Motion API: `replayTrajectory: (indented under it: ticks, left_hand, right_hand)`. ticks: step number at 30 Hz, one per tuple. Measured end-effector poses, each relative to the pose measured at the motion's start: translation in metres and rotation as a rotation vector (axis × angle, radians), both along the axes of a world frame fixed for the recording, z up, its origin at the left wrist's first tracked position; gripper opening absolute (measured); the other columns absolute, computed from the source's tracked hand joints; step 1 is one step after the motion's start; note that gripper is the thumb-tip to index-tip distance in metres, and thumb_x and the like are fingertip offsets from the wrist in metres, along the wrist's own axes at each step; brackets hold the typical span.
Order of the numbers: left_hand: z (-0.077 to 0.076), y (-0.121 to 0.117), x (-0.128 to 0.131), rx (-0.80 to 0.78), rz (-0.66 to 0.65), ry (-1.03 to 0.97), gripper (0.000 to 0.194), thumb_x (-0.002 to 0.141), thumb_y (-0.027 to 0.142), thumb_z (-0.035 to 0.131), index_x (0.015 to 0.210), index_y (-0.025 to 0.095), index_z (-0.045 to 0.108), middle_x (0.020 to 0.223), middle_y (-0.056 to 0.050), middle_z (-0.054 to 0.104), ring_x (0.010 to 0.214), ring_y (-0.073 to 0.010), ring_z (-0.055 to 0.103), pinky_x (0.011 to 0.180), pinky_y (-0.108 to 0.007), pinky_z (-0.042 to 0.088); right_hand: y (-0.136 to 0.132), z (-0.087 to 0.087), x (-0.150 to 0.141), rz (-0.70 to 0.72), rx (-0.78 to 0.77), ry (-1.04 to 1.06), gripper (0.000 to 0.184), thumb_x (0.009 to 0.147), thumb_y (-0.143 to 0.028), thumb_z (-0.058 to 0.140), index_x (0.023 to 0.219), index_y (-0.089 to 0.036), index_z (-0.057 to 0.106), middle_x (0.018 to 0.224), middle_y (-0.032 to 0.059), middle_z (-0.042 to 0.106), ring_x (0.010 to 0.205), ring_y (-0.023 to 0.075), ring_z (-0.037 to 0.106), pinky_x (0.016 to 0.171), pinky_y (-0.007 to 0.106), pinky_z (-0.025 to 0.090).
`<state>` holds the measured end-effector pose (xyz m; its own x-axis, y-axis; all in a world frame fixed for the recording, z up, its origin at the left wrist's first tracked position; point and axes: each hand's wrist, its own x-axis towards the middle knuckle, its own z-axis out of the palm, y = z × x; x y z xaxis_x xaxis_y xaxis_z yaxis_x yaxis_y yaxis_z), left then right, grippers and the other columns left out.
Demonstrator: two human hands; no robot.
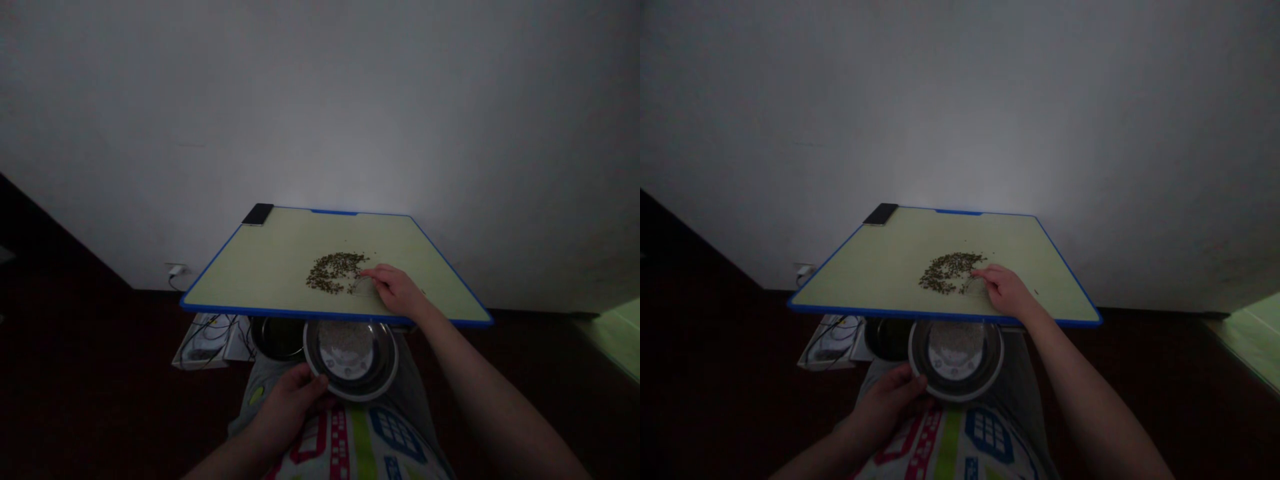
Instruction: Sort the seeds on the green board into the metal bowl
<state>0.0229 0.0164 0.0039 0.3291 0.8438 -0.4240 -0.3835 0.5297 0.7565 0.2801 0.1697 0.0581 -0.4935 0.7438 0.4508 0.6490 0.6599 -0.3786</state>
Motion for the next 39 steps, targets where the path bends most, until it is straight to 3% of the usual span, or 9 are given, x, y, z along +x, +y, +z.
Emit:
replayTrajectory:
  ticks: [14, 22, 29, 39]
  left_hand:
    - [0.005, 0.000, 0.001, -0.002, -0.009, -0.021, 0.037, 0.057, 0.041, 0.087, 0.082, 0.016, 0.075, 0.087, -0.007, 0.079, 0.078, -0.0186, 0.072, 0.076, -0.027, 0.055]
    - [0.006, 0.001, 0.001, -0.010, 0.000, -0.031, 0.038, 0.055, 0.041, 0.088, 0.080, 0.016, 0.075, 0.083, -0.007, 0.079, 0.076, -0.0178, 0.072, 0.074, -0.026, 0.055]
    - [-0.002, 0.001, 0.000, 0.019, -0.018, -0.051, 0.036, 0.062, 0.039, 0.085, 0.086, 0.015, 0.075, 0.090, -0.009, 0.079, 0.080, -0.0189, 0.072, 0.078, -0.029, 0.055]
    - [-0.001, 0.001, 0.000, 0.013, -0.007, -0.039, 0.038, 0.060, 0.040, 0.086, 0.087, 0.015, 0.075, 0.089, -0.008, 0.078, 0.080, -0.0190, 0.071, 0.079, -0.030, 0.055]
  right_hand:
    - [0.002, -0.002, -0.002, -0.031, 0.003, -0.002, 0.041, 0.084, -0.006, 0.043, 0.116, -0.016, 0.067, 0.088, 0.0084, 0.064, 0.081, 0.0192, 0.059, 0.077, 0.035, 0.049]
    - [0.002, -0.003, -0.002, 0.008, 0.004, -0.010, 0.040, 0.086, -0.008, 0.042, 0.118, -0.015, 0.066, 0.086, 0.0085, 0.063, 0.080, 0.0191, 0.059, 0.077, 0.034, 0.049]
    - [0.001, -0.002, -0.005, 0.028, -0.015, -0.031, 0.042, 0.086, -0.007, 0.042, 0.119, -0.015, 0.066, 0.089, 0.0094, 0.063, 0.082, 0.0186, 0.058, 0.077, 0.033, 0.048]
    - [-0.004, 0.005, -0.027, 0.137, -0.083, -0.041, 0.041, 0.085, -0.006, 0.042, 0.117, -0.014, 0.067, 0.088, 0.0090, 0.066, 0.083, 0.0180, 0.059, 0.077, 0.031, 0.047]
